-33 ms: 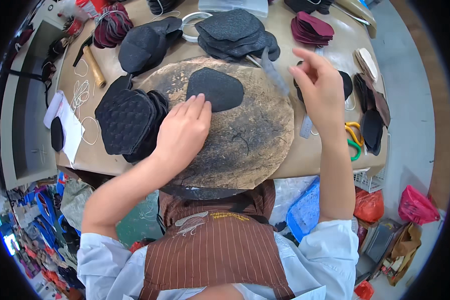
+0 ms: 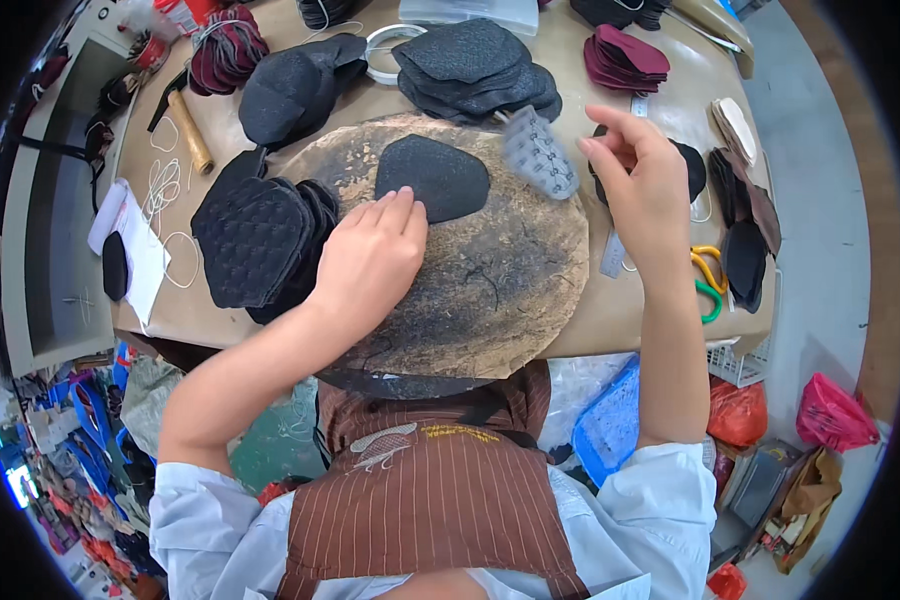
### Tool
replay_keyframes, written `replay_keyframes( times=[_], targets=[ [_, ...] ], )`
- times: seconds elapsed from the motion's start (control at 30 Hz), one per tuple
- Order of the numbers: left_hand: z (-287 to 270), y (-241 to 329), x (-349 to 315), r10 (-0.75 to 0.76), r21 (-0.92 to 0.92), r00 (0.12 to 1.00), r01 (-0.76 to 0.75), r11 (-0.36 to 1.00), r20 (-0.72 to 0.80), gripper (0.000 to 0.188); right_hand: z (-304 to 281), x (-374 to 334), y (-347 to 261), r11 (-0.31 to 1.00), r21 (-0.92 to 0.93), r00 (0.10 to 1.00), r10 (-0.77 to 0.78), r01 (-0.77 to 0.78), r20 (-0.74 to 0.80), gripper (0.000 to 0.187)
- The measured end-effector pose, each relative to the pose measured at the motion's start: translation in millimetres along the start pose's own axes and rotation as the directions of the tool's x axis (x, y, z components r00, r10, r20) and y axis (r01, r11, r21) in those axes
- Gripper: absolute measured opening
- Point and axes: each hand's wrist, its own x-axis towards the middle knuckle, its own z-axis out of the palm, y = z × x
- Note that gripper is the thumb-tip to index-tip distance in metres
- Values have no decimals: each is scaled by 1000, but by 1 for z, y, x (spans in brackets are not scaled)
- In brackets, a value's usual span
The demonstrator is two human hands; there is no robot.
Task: The person repeatedly picks up small black fabric pieces from a table and stacks them on a large circular wooden board. The person handles the pieces one at a time, aligning them into a neat pile. The workspace contains sewing supplies, including scissors, thread, and other fabric pieces.
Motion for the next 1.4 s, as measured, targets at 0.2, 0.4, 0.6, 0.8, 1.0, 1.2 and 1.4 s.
replay_keyframes(
  times=[0.2, 0.4, 0.6, 0.8, 1.0, 1.2, 1.4],
  targets=[
    [-48, 35, -14, -36, -143, 952, 83, 986, 303, 24, 23, -10, 1, 848, -346, 915, -388, 402, 113, 39],
    [-50, 74, -74, -62, -354, 988, 109, 929, 142, 40, 69, -22, 10, 844, -443, 946, -323, 303, 32, 27],
    [-63, 54, -85, -381, -893, 859, 423, 155, 341, 65, 11, -57, -46, 951, 306, 892, -109, -34, 438, 19],
    [-47, 57, -73, -199, -753, 735, 579, -314, 648, 24, 19, -89, -59, 898, 372, 756, -72, -234, 650, 18],
    [-56, 63, -85, -403, -818, 747, 575, -8, 529, 11, 43, -98, -50, 936, 323, 836, -64, -139, 545, 13],
    [-54, 62, -136, -433, -600, 900, 371, 709, 45, 33, 44, -71, -32, 941, 229, 721, 23, -250, 692, 15],
    [-36, 76, -142, -374, -546, 924, 353, 760, 75, 46, 65, -54, -51, 976, 139, 618, -7, -167, 786, 19]
  ],
)
